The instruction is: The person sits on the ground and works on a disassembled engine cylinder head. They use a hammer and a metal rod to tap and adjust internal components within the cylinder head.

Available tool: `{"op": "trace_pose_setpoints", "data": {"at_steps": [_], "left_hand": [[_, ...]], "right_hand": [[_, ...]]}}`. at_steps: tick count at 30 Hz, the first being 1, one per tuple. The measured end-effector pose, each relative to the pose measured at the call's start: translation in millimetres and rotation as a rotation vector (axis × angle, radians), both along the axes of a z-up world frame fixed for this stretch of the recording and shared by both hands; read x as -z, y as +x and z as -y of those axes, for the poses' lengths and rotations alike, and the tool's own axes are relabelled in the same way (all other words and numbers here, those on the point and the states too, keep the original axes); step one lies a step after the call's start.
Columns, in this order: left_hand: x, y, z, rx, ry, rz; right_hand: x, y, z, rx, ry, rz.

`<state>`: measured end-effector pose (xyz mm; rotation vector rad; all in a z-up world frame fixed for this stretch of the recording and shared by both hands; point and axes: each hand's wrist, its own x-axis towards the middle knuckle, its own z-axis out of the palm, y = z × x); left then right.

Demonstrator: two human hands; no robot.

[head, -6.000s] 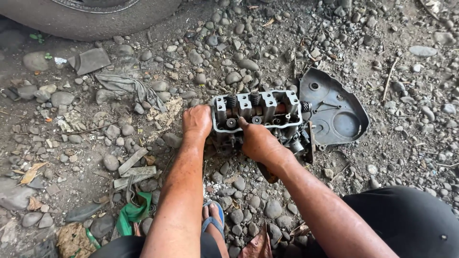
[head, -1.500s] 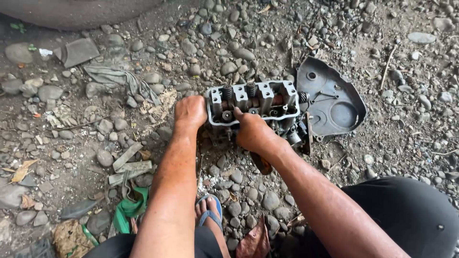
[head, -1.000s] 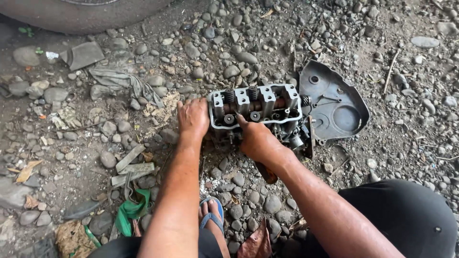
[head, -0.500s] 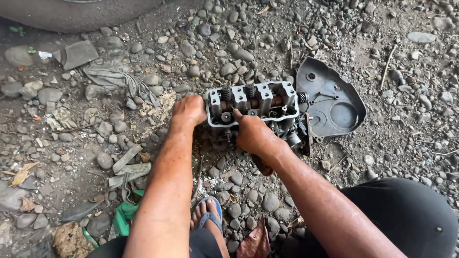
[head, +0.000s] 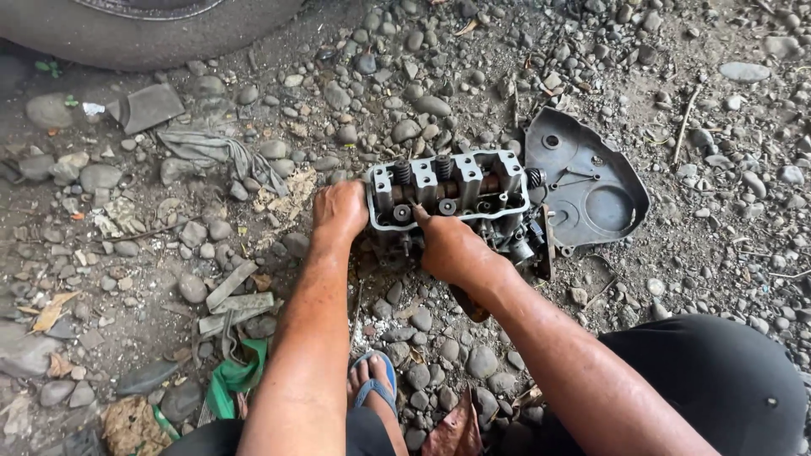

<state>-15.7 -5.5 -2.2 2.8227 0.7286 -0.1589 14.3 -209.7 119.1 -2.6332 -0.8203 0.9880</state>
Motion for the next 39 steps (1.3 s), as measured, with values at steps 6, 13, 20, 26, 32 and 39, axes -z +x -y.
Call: {"op": "trace_pose_setpoints", "data": {"at_steps": [6,13,20,26,32,39], "left_hand": [[42.2,0.6,-6.2,0.083,0.342,0.430],[13.4,1.3,-6.8,0.001,0.049,-0.016],[-18.1,18.6,-18.9,-0.017,-0.072,-0.248],[-14.3,20.4,-26.4,-0.057,-0.110,-0.321],[-33.8,19.1,-25.6,-0.027,-0.185,-0.404],[-82.8,31.3,-13.2,-0.014,-0.151,-0.567]], "right_hand": [[28.9,7.1,-14.0,0.013,0.054,0.064],[-16.8,-24.4,11.8,0.010,0.076,0.031],[10.4,-8.9,21.6,0.007,0.127,0.043],[-68.5,-8.6,54.4,-0.010,0.203,-0.107],[-79.4,27.5,89.6,0.112,0.251,-0.235],[-34.2,107.3,125.8,0.499,0.517,-0.148]]}}
